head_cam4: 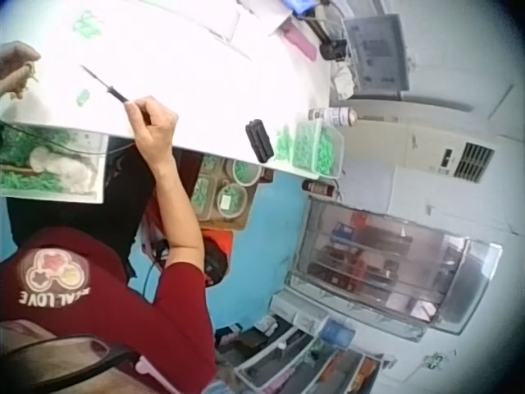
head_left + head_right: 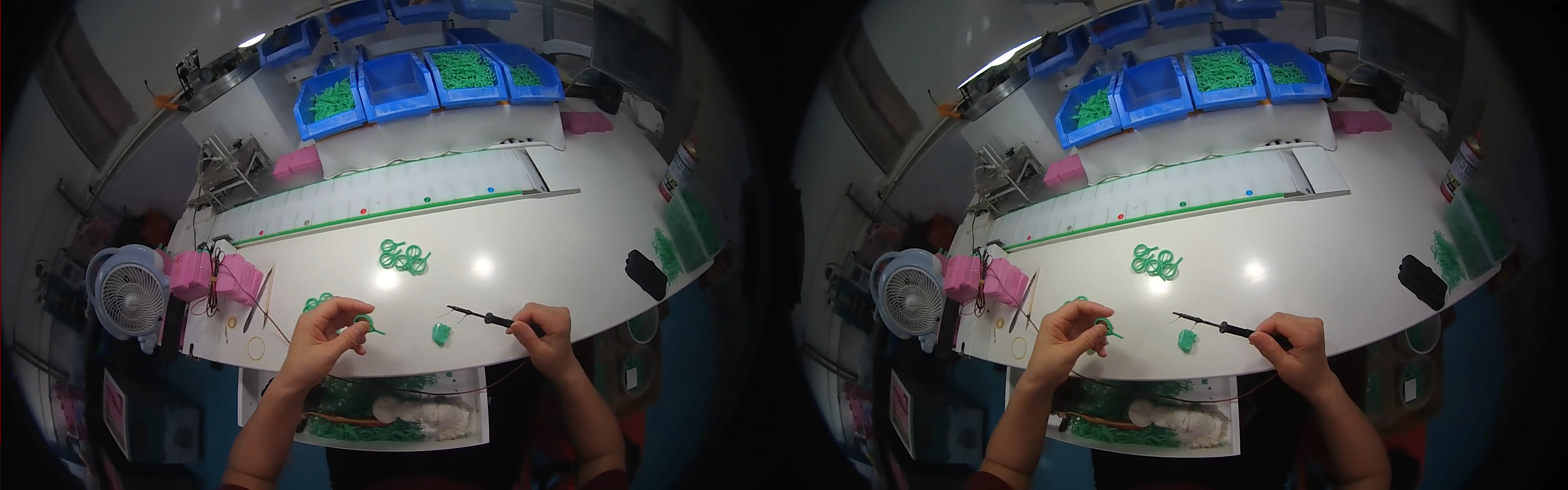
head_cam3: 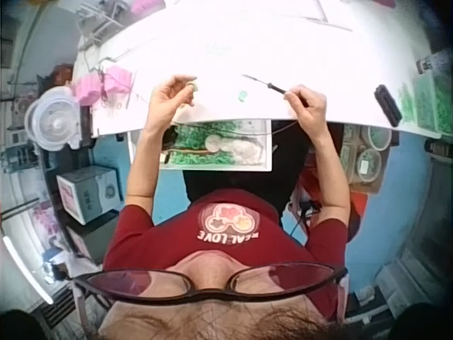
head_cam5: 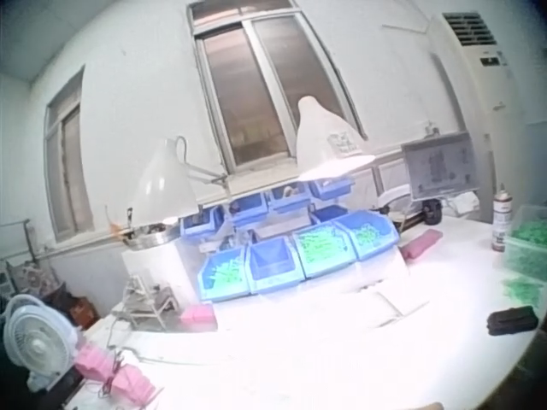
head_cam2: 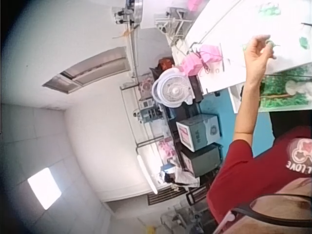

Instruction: Assembling or trimming green plastic rings using a handheld heat tool at a production station.

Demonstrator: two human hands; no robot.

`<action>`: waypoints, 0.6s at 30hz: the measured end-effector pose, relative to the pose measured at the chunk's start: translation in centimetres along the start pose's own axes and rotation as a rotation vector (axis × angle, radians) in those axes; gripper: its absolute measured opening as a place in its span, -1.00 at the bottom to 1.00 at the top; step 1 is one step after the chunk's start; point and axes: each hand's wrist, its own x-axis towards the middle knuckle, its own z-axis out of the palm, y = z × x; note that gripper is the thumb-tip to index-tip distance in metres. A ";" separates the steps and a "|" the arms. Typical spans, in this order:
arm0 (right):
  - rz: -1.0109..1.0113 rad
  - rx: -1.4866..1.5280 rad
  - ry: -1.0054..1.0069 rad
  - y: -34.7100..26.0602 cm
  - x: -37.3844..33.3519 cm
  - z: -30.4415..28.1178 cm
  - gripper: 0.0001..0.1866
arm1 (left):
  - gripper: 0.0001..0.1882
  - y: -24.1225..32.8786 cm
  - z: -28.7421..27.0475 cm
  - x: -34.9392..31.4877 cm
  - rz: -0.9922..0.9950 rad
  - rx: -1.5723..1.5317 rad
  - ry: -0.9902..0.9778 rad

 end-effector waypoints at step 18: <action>0.053 0.156 0.064 0.2 -0.1 0.0 -0.76 | -0.83 0.2 -1.2 8.7 0.256 0.960 0.069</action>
